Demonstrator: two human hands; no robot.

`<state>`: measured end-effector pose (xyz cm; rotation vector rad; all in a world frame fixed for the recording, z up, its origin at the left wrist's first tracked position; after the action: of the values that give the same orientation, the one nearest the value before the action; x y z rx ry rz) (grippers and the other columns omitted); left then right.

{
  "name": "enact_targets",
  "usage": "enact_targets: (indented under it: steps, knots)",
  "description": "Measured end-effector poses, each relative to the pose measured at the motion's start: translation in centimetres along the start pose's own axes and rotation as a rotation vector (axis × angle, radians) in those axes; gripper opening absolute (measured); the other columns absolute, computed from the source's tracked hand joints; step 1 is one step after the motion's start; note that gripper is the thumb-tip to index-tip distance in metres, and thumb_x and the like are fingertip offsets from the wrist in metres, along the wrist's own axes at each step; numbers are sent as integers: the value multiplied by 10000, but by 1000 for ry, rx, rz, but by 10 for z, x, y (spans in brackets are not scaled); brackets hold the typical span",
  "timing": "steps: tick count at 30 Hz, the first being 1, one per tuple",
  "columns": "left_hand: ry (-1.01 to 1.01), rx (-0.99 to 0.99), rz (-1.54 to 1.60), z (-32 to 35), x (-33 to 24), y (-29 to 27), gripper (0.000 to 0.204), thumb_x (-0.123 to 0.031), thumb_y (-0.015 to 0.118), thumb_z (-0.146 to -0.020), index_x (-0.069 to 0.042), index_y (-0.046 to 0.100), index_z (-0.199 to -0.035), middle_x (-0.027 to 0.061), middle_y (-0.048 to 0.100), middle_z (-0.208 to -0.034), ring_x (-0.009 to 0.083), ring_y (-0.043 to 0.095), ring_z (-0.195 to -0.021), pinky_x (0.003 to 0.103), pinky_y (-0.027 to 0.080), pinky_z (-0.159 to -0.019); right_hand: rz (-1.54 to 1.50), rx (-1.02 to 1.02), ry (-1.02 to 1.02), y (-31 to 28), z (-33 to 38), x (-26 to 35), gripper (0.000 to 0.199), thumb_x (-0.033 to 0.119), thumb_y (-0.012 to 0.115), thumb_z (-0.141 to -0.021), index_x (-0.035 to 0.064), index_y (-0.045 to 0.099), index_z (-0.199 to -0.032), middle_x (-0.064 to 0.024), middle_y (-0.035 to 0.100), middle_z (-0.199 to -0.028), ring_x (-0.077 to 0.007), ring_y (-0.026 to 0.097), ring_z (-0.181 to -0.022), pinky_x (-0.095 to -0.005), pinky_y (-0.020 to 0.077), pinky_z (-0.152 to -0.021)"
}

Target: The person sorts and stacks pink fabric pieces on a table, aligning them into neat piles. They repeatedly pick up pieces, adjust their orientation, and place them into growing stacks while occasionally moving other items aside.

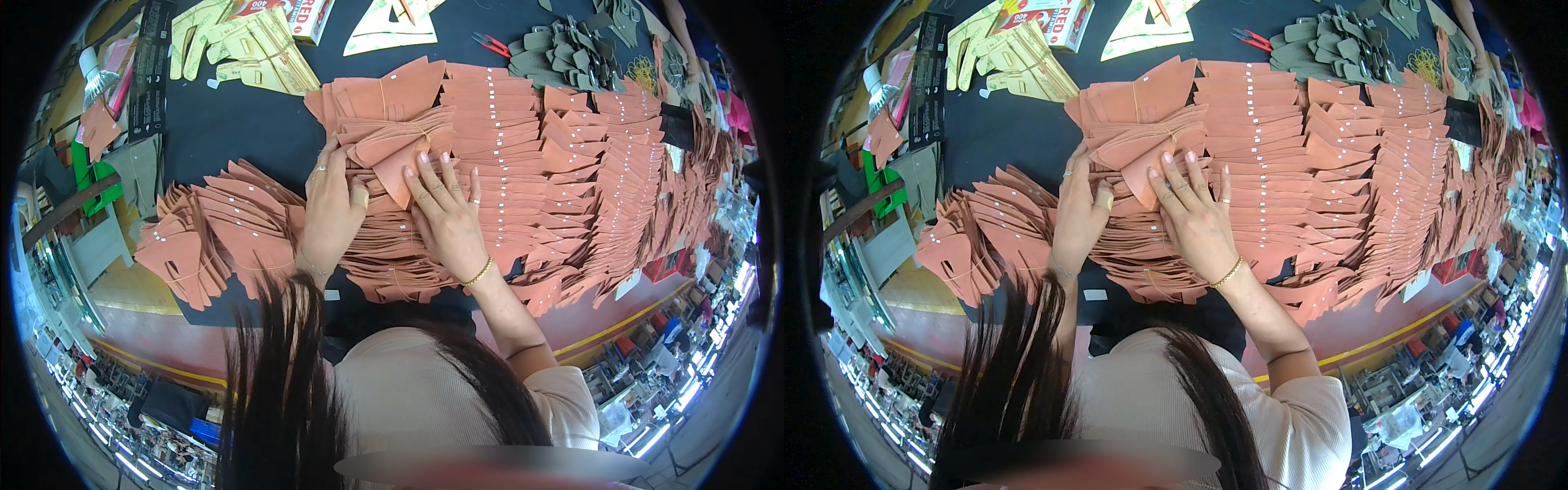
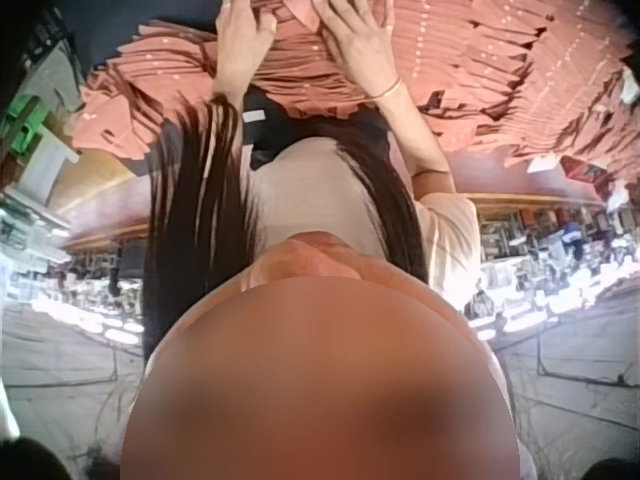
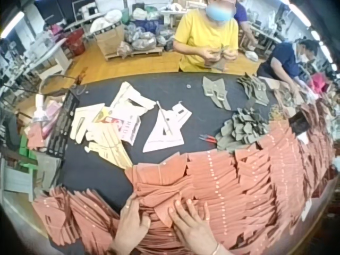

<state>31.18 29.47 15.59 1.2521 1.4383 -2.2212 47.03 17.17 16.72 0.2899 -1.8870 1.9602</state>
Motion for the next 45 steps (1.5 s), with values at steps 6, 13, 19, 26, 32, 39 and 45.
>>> enact_targets:
  steps: [6, 13, 19, 26, 32, 39, 45]
  knots:
    - [2, 6, 27, -2, 1, 0, 496, -25, 552, -851, 82, 437, -1321, 298, 432, -1449, 467, 474, -1277, 497, 366, -1089, -29, 27, 23, -2, 2, 2, 653, 138, 672, -871, 173, 475, -1493, -43, 391, -1585, -298, 324, -1481, -657, 124, -1168]
    - [-32, -4, 22, -3, 1, 1, 538, 56, 553, -855, 10, 436, -1378, 235, 449, -1452, 424, 476, -1303, 435, 391, -1087, -55, 13, 25, 0, 5, 1, 631, 127, 677, -862, 173, 509, -1468, -68, 420, -1564, -309, 324, -1480, -664, 130, -1162]
    - [11, 18, 111, 0, -4, -1, 340, -2, 575, -832, 4, 541, -1170, 234, 495, -1361, 427, 536, -1166, 462, 429, -1002, -184, -44, -59, -27, 2, 3, 383, 23, 640, -837, 148, 709, -1192, -90, 509, -1494, -342, 381, -1443, -600, 159, -1182]
    - [-3, 37, 124, 3, -11, 3, 264, 6, 560, -830, 4, 561, -1094, 177, 572, -1196, 423, 573, -984, 474, 470, -887, -312, -215, -123, -21, -112, -24, 252, 77, 630, -850, 92, 695, -1093, -96, 677, -1152, -322, 615, -1098, -441, 431, -998]
    - [3, -15, 244, 6, -7, 0, 321, 38, 537, -868, 17, 514, -1187, 192, 585, -1102, 368, 604, -1003, 412, 482, -910, -25, 152, -99, 51, -207, -22, 476, 391, 739, -831, 73, 660, -1175, -126, 623, -1195, -338, 590, -1111, -489, 447, -939]
    - [-122, -272, 443, -21, 16, -8, 434, 40, 475, -936, 20, 429, -1367, 214, 542, -1246, 336, 549, -1153, 411, 426, -1024, -440, 184, -220, 16, -171, -35, 448, 320, 784, -806, 68, 654, -1153, -117, 586, -1136, -345, 570, -1122, -472, 413, -1027]
    - [-80, 20, 219, -37, 18, 5, 305, -112, 458, -1035, -7, 600, -1284, 216, 452, -1484, 371, 441, -1380, 403, 353, -1123, -576, 211, -130, -28, -126, -37, 421, 127, 730, -873, 78, 652, -1284, -120, 583, -1285, -339, 478, -1353, -431, 383, -1132]
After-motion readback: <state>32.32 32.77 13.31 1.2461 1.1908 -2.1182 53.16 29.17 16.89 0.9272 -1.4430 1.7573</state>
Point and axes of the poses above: each hand's wrist, its own z-axis away from the middle knuckle, its own y-axis out of the palm, x = y × z, the point moved 1 cm from there along -z, towards the middle knuckle
